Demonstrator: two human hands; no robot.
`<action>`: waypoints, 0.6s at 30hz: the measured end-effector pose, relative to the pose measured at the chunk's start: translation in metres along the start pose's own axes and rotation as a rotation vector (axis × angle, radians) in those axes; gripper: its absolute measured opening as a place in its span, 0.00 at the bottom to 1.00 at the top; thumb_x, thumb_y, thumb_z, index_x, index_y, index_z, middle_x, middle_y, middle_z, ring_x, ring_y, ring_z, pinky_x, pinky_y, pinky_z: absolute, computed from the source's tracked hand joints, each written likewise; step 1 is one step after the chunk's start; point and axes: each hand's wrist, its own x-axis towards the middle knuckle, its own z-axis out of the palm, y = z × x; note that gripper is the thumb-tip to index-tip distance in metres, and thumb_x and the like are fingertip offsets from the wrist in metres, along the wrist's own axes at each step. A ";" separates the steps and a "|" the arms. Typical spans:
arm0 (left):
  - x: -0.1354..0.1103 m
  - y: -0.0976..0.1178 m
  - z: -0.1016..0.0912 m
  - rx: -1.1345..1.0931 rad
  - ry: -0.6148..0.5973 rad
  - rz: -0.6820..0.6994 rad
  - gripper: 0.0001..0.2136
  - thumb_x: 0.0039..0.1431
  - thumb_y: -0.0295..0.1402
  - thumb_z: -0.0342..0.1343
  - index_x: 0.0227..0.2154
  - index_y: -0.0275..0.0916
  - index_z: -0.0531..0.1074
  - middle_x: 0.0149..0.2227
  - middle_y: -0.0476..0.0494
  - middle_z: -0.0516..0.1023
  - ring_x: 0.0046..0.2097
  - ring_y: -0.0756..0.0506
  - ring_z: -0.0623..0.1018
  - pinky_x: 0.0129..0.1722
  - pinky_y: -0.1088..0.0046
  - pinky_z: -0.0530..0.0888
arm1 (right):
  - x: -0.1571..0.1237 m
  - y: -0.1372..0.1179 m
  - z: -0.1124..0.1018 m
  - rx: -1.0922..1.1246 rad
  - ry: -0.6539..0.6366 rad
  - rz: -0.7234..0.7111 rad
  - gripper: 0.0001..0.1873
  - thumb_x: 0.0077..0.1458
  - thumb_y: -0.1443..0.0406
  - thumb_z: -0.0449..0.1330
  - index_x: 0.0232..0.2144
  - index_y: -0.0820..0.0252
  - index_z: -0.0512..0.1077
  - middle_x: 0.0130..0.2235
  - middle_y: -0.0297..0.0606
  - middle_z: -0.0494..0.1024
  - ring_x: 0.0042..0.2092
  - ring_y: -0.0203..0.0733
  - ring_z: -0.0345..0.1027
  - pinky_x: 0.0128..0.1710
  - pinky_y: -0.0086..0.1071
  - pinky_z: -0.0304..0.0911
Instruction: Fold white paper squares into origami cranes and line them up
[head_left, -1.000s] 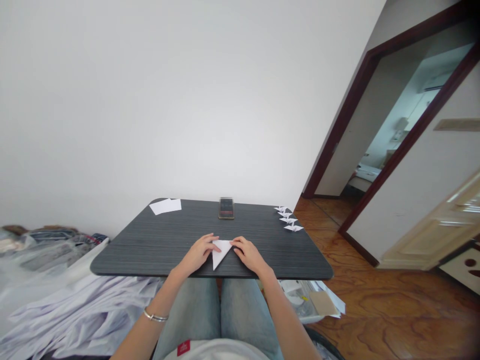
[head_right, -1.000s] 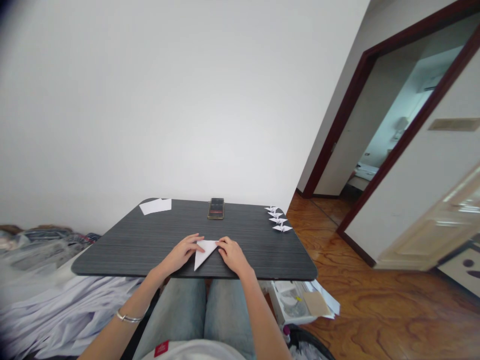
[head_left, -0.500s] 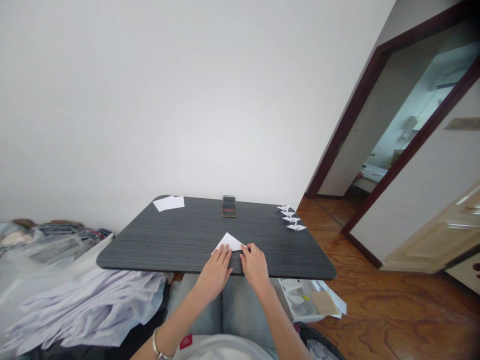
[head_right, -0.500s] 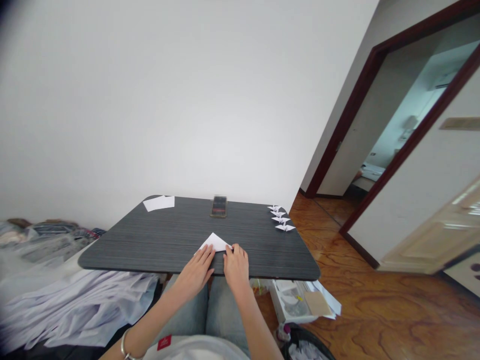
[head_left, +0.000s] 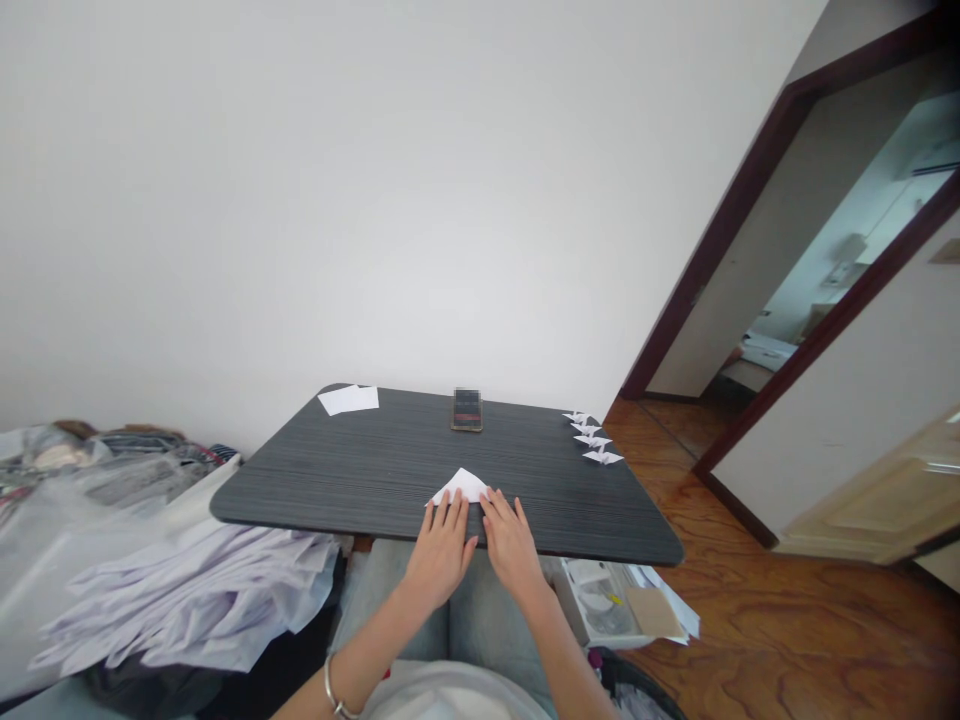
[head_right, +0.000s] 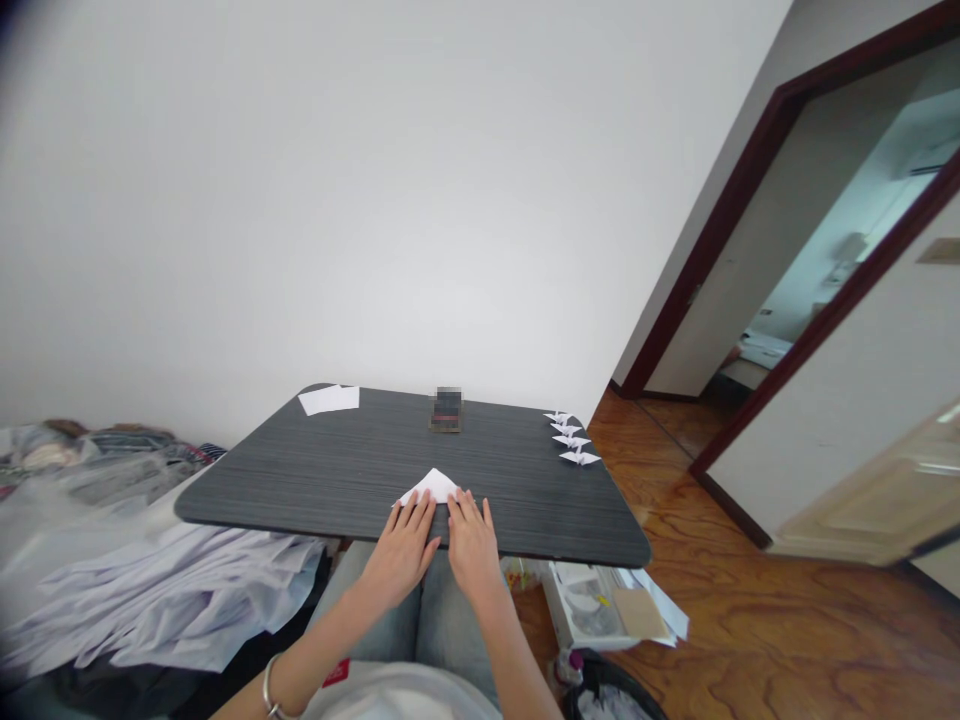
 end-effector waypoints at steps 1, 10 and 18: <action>0.000 0.001 0.000 0.001 0.004 -0.008 0.23 0.58 0.37 0.40 0.55 0.31 0.55 0.58 0.32 0.57 0.59 0.37 0.55 0.54 0.52 0.56 | -0.001 -0.001 0.000 -0.003 0.004 0.001 0.22 0.57 0.70 0.41 0.53 0.63 0.60 0.57 0.44 0.60 0.58 0.45 0.49 0.56 0.45 0.43; -0.003 0.004 -0.002 0.009 -0.009 -0.022 0.24 0.58 0.38 0.40 0.55 0.33 0.55 0.58 0.33 0.56 0.58 0.36 0.56 0.53 0.51 0.57 | -0.006 -0.004 -0.001 -0.036 0.017 0.016 0.22 0.57 0.69 0.41 0.54 0.61 0.58 0.57 0.45 0.58 0.58 0.46 0.49 0.55 0.47 0.43; -0.002 0.004 -0.003 0.012 -0.026 -0.041 0.26 0.57 0.41 0.42 0.56 0.32 0.54 0.57 0.33 0.58 0.58 0.36 0.58 0.52 0.51 0.58 | -0.010 -0.001 -0.004 -0.049 0.008 0.010 0.22 0.58 0.68 0.43 0.55 0.54 0.56 0.58 0.42 0.56 0.59 0.46 0.48 0.55 0.49 0.42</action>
